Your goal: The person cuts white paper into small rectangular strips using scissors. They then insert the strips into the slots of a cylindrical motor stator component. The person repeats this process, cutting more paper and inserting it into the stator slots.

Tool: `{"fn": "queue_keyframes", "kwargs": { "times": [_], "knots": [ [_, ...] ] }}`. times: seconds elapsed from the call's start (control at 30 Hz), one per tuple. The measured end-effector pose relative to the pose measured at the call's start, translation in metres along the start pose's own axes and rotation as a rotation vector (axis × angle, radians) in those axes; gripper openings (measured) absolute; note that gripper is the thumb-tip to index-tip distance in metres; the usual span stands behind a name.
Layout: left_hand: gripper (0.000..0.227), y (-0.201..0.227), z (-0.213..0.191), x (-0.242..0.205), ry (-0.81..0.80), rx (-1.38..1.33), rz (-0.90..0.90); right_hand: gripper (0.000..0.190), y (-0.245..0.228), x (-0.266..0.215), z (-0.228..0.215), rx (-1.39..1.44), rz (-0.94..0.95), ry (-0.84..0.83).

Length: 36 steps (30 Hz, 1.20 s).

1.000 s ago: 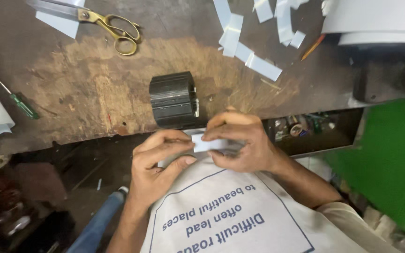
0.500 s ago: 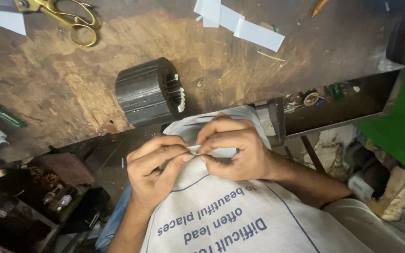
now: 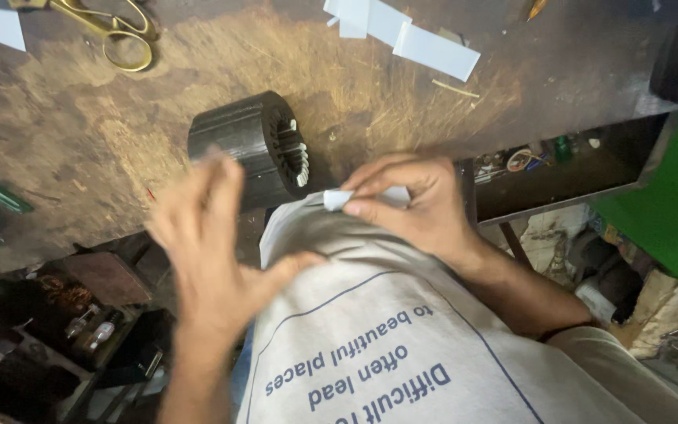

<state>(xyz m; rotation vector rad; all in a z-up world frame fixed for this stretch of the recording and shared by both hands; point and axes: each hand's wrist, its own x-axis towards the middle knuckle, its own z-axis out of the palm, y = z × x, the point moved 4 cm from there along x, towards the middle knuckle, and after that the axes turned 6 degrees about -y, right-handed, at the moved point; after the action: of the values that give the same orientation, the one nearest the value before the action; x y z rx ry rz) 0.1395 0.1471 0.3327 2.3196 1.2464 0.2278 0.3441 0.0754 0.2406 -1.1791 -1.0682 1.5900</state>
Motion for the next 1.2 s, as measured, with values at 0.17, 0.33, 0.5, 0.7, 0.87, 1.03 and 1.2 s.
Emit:
{"fn": "queue_keyframes", "kwargs": {
  "times": [0.17,0.33,0.5,0.7,0.87,1.03,1.2],
  "knots": [
    [0.126,-0.041,0.000,0.058,-0.472,0.089,-0.086,0.009,0.001,0.006,-0.014,0.000,0.077,0.086],
    [0.117,-0.040,0.007,0.067,-0.455,0.009,-0.089,0.007,0.002,0.008,-0.022,-0.026,0.045,0.132],
    [0.111,-0.039,-0.002,0.068,-0.282,0.078,0.047,0.006,0.005,0.012,-0.019,-0.036,0.069,0.139],
    [0.098,-0.046,0.019,0.026,-0.115,0.369,0.123,0.008,0.013,0.017,-0.015,-0.113,0.059,0.109],
    [0.076,-0.050,0.050,-0.014,0.062,0.456,0.138,0.008,0.026,0.041,-0.002,-0.168,-0.009,-0.076],
    [0.081,-0.058,0.062,-0.032,0.080,0.461,0.101,0.009,0.030,0.058,0.012,-0.219,-0.067,-0.140],
    [0.092,-0.061,0.062,-0.035,0.019,0.431,0.070,0.009,0.028,0.063,0.016,-0.255,-0.098,-0.091]
  ]
}}
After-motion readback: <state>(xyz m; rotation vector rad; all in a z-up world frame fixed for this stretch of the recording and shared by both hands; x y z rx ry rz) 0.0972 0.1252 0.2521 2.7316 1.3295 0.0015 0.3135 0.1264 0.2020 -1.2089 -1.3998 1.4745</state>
